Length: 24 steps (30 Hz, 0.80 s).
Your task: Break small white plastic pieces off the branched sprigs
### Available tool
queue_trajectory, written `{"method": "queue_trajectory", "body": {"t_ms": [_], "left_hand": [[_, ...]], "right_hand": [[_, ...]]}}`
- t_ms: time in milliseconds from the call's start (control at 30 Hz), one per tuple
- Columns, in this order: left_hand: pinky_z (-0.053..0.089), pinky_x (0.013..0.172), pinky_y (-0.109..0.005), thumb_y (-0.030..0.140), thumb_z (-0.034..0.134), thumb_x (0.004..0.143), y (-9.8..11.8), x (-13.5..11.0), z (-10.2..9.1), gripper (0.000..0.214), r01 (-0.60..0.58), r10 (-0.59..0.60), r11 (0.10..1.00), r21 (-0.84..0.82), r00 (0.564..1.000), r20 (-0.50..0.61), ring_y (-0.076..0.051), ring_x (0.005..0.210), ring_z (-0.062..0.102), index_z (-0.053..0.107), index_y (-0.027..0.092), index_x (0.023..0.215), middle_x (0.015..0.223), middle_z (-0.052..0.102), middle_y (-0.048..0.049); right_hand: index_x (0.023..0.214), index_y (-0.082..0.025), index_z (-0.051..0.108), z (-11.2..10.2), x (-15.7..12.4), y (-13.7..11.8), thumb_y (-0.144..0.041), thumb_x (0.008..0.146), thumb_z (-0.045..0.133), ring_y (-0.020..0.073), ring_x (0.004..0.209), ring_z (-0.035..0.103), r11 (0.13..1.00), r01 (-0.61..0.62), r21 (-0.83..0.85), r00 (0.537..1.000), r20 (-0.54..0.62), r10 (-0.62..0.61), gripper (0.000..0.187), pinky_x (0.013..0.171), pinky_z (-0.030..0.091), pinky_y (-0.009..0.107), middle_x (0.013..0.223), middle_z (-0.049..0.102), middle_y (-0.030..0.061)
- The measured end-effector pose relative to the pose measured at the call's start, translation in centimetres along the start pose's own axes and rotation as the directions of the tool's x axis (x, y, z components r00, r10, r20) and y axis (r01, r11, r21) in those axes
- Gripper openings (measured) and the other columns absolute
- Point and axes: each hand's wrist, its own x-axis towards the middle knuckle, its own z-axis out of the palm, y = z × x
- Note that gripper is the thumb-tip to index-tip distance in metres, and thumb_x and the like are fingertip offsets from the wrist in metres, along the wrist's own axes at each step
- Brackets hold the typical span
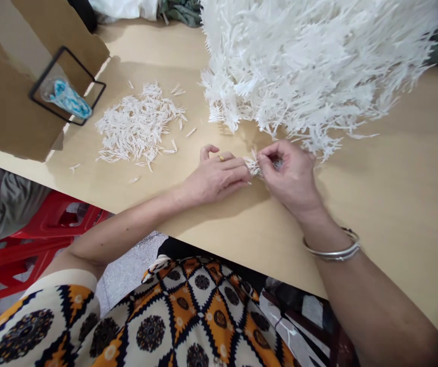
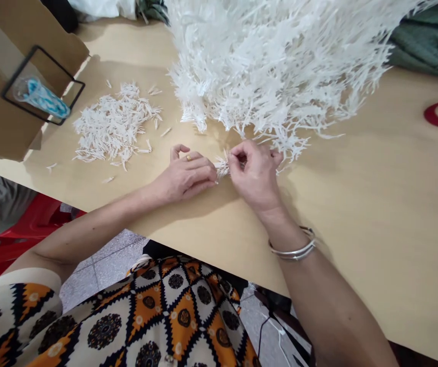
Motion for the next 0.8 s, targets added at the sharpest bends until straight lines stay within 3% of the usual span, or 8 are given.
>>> {"method": "queue_trajectory", "body": {"t_ms": [67, 167, 233, 267, 333, 400, 467, 800], "left_hand": [[0.028, 0.112, -0.048, 0.041, 0.052, 0.116, -0.8, 0.1, -0.2, 0.028, 0.172, -0.168, 0.985, 0.016, 0.976, -0.136, -0.018, 0.101, 0.066, 0.066, 0.024, 0.099, 0.104, 0.077, 0.0008], [0.035, 0.109, -0.050, 0.047, 0.060, 0.110, -2.3, 0.0, -0.6, 0.024, 0.492, -0.431, 0.870, 0.030, 0.789, -0.437, -0.025, 0.109, 0.066, 0.063, 0.024, 0.103, 0.113, 0.074, -0.0058], [0.039, 0.107, -0.051, 0.055, 0.063, 0.107, -2.7, -0.3, -0.8, 0.030, 0.568, -0.466, 0.823, 0.026, 0.700, -0.541, -0.030, 0.124, 0.063, 0.062, 0.026, 0.117, 0.131, 0.070, -0.0118], [0.039, 0.108, -0.051, 0.057, 0.062, 0.108, -2.5, -0.4, -0.8, 0.034, 0.555, -0.450, 0.831, 0.034, 0.707, -0.545, -0.032, 0.130, 0.061, 0.062, 0.027, 0.123, 0.137, 0.068, -0.0134], [0.037, 0.113, -0.051, 0.061, 0.053, 0.111, -1.7, -0.4, -0.8, 0.040, 0.466, -0.386, 0.882, 0.067, 0.797, -0.464, -0.031, 0.135, 0.060, 0.062, 0.027, 0.131, 0.143, 0.067, -0.0130], [0.032, 0.117, -0.050, 0.063, 0.046, 0.114, -0.6, -0.3, -0.5, 0.044, 0.352, -0.315, 0.933, 0.077, 0.900, -0.300, -0.028, 0.130, 0.063, 0.067, 0.027, 0.126, 0.137, 0.071, -0.0094], [0.029, 0.115, -0.048, 0.062, 0.046, 0.114, 0.1, -0.1, -0.3, 0.043, 0.276, -0.267, 0.960, 0.046, 0.952, -0.152, -0.024, 0.123, 0.066, 0.071, 0.026, 0.117, 0.128, 0.076, -0.0052], [0.028, 0.109, -0.047, 0.030, 0.061, 0.104, 0.2, 0.3, -0.1, 0.010, 0.230, -0.232, 0.972, -0.051, 0.971, -0.056, -0.021, 0.101, 0.068, 0.065, 0.022, 0.099, 0.103, 0.078, -0.0008]], "right_hand": [[0.092, -0.024, 0.070, -0.4, 0.2, 0.3, -0.024, 0.093, 0.068, 0.0256, 0.091, 0.068, 0.994, -0.042, 0.104, 0.999, -0.019, 0.044, 0.002, 0.096, 0.053, 0.049, 0.089, 0.075, 0.0058], [0.092, -0.025, 0.073, -0.7, 0.0, -0.3, -0.025, 0.090, 0.071, 0.0229, 0.087, 0.070, 0.965, -0.046, 0.260, 0.999, 0.001, 0.048, 0.003, 0.091, 0.058, 0.045, 0.090, 0.077, 0.0038], [0.093, -0.025, 0.074, -0.7, -0.2, -0.9, -0.023, 0.088, 0.072, 0.0222, 0.086, 0.071, 0.948, -0.030, 0.316, 0.999, 0.023, 0.024, 0.005, 0.090, 0.059, 0.045, 0.090, 0.077, 0.0029], [0.093, -0.025, 0.074, -0.7, -0.3, -1.2, -0.023, 0.088, 0.073, 0.0220, 0.085, 0.071, 0.945, -0.024, 0.325, 0.999, 0.032, 0.015, 0.006, 0.091, 0.059, 0.045, 0.090, 0.077, 0.0025], [0.094, -0.026, 0.074, -0.7, -0.5, -1.5, -0.022, 0.088, 0.074, 0.0221, 0.086, 0.071, 0.948, -0.015, 0.317, 0.999, 0.048, 0.000, 0.007, 0.093, 0.058, 0.046, 0.090, 0.077, 0.0020], [0.095, -0.027, 0.073, -0.6, -0.7, -1.6, -0.022, 0.089, 0.074, 0.0233, 0.088, 0.072, 0.956, 0.001, 0.295, 0.998, 0.061, -0.020, 0.008, 0.094, 0.058, 0.048, 0.092, 0.077, 0.0023], [0.095, -0.027, 0.073, -0.5, -0.8, -1.7, -0.022, 0.088, 0.076, 0.0256, 0.093, 0.072, 0.967, 0.029, 0.253, 0.997, 0.058, -0.045, 0.009, 0.096, 0.057, 0.050, 0.094, 0.077, 0.0030], [0.092, -0.027, 0.071, -0.3, -0.8, -2.3, -0.023, 0.087, 0.067, 0.0290, 0.095, 0.072, 0.991, 0.090, 0.101, 0.991, 0.094, -0.100, 0.007, 0.105, 0.047, 0.057, 0.090, 0.078, 0.0031]]}}
